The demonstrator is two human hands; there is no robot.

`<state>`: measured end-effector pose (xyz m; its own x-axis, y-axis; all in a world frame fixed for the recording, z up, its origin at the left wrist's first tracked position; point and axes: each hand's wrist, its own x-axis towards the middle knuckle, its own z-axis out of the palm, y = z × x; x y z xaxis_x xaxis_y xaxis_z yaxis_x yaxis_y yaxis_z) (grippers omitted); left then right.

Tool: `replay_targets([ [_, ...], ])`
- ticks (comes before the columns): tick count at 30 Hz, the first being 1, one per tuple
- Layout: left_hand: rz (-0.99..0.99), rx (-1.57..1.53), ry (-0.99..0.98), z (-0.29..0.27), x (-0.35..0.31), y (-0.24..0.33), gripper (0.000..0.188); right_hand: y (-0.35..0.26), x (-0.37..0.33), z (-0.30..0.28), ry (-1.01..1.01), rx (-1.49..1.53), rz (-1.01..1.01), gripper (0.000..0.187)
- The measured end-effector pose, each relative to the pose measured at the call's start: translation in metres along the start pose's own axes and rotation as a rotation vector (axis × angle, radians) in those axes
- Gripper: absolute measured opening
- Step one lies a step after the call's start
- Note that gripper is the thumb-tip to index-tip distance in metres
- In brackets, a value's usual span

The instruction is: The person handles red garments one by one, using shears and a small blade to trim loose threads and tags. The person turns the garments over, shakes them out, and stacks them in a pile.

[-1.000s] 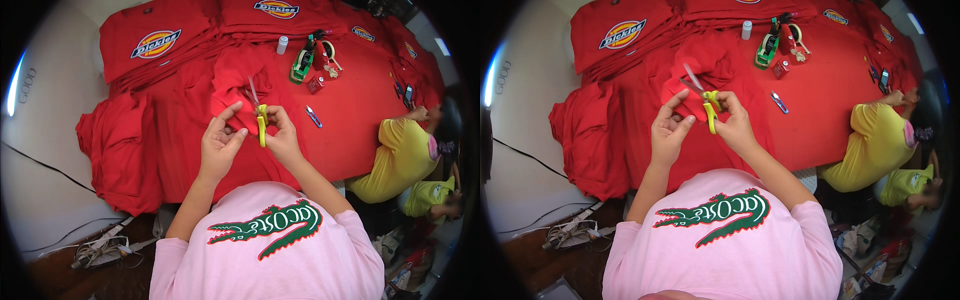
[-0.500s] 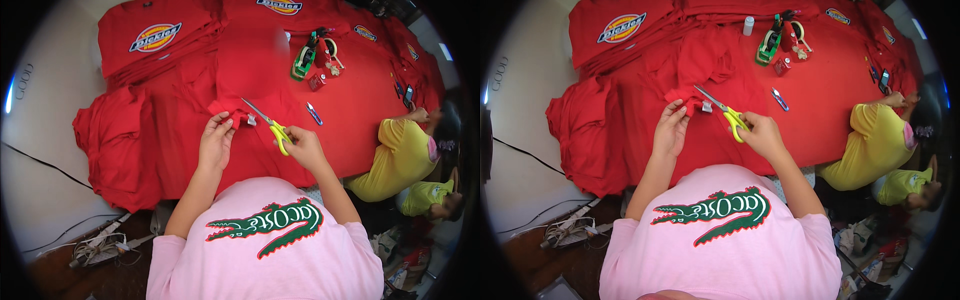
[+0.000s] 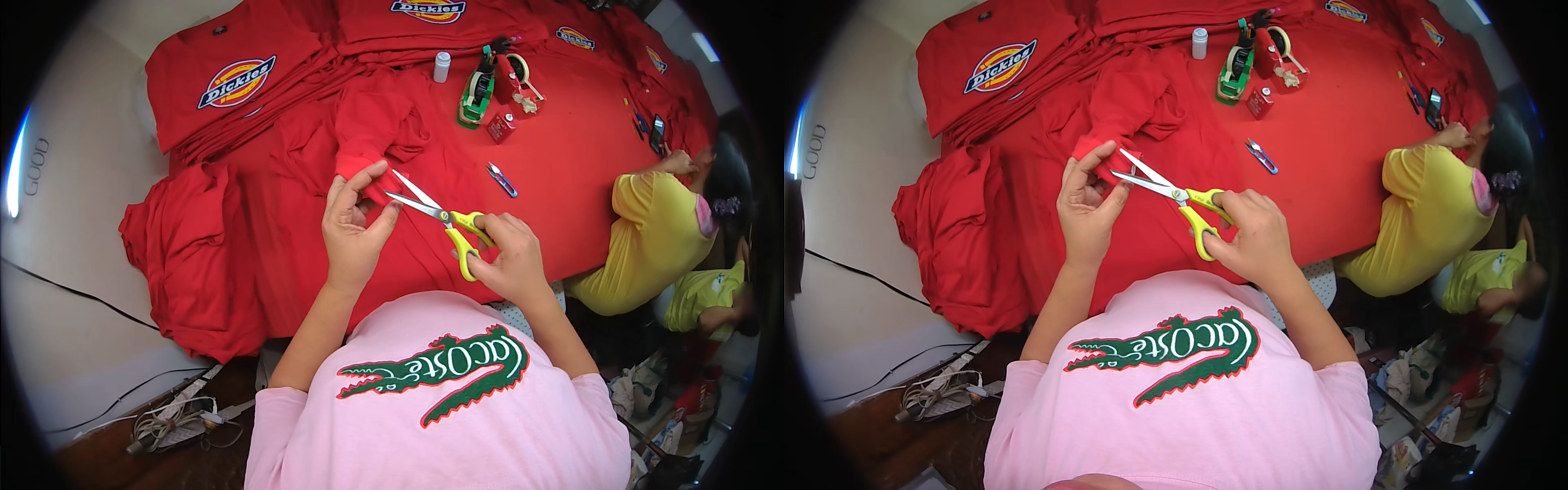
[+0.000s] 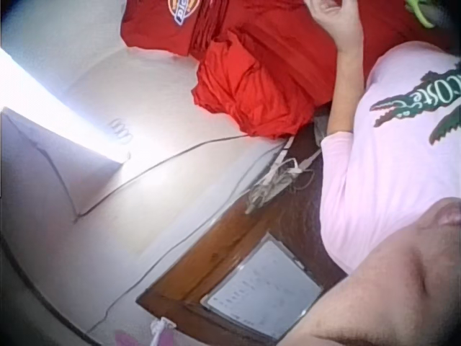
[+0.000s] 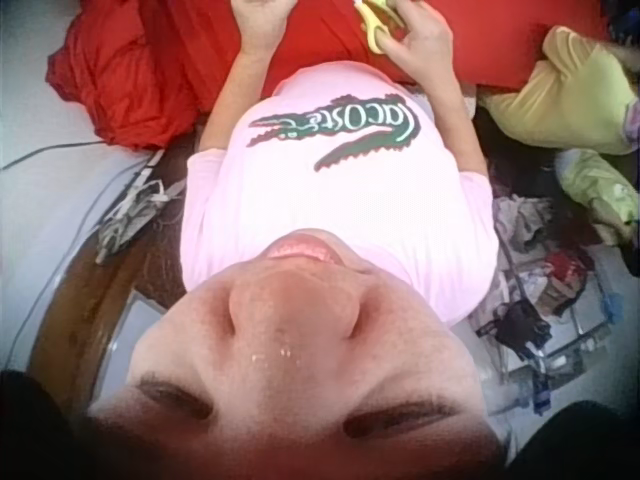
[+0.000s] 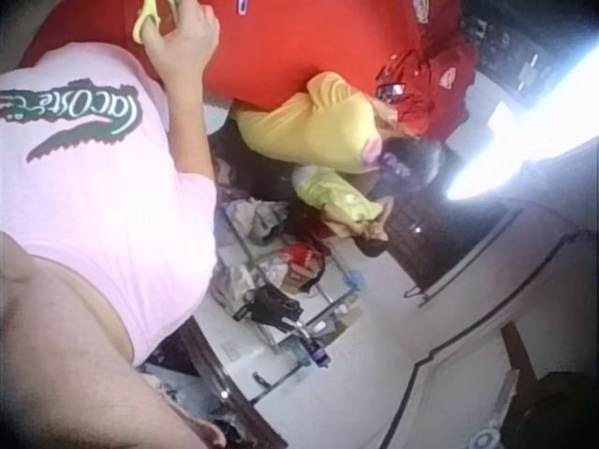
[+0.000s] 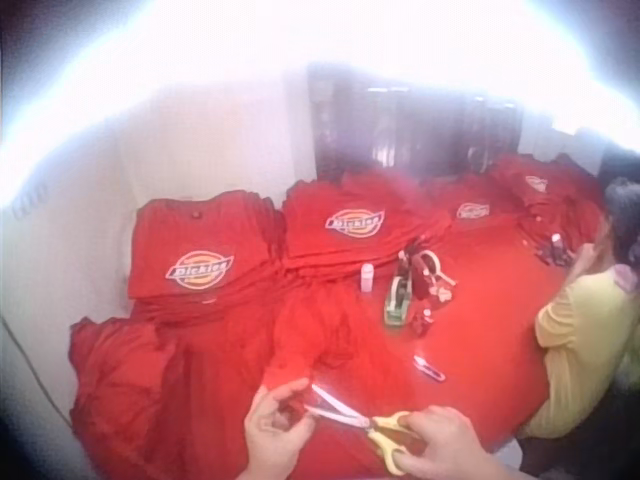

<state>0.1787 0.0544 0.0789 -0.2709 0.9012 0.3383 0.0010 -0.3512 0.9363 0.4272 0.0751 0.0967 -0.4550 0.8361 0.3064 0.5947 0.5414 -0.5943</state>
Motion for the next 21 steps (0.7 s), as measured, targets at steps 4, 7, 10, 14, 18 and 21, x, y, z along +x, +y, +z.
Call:
replay_targets([
  [4, 0.052, 0.025, -0.023, 0.001, 0.005, 0.009, 0.069, 0.002, 0.000, 0.005, -0.018, -0.013, -0.013, 0.033],
  [7, 0.056, 0.012, -0.040, -0.002, 0.009, 0.008, 0.074, 0.001, -0.002, 0.007, -0.039, -0.017, -0.015, 0.034],
  [10, 0.047, 0.002, -0.047, -0.002, 0.012, 0.005, 0.078, 0.002, -0.003, 0.009, -0.035, -0.020, -0.014, 0.034],
  [14, -0.008, 0.005, -0.079, 0.003, 0.013, 0.005, 0.083, 0.004, -0.005, 0.012, -0.019, -0.040, 0.006, 0.034],
  [18, -0.076, -0.001, -0.103, 0.008, 0.011, 0.002, 0.088, 0.004, -0.002, 0.015, -0.011, -0.032, 0.016, 0.034],
  [21, -0.088, 0.009, -0.130, 0.007, 0.012, -0.012, 0.092, 0.004, -0.002, 0.013, -0.035, -0.030, 0.059, 0.036],
])
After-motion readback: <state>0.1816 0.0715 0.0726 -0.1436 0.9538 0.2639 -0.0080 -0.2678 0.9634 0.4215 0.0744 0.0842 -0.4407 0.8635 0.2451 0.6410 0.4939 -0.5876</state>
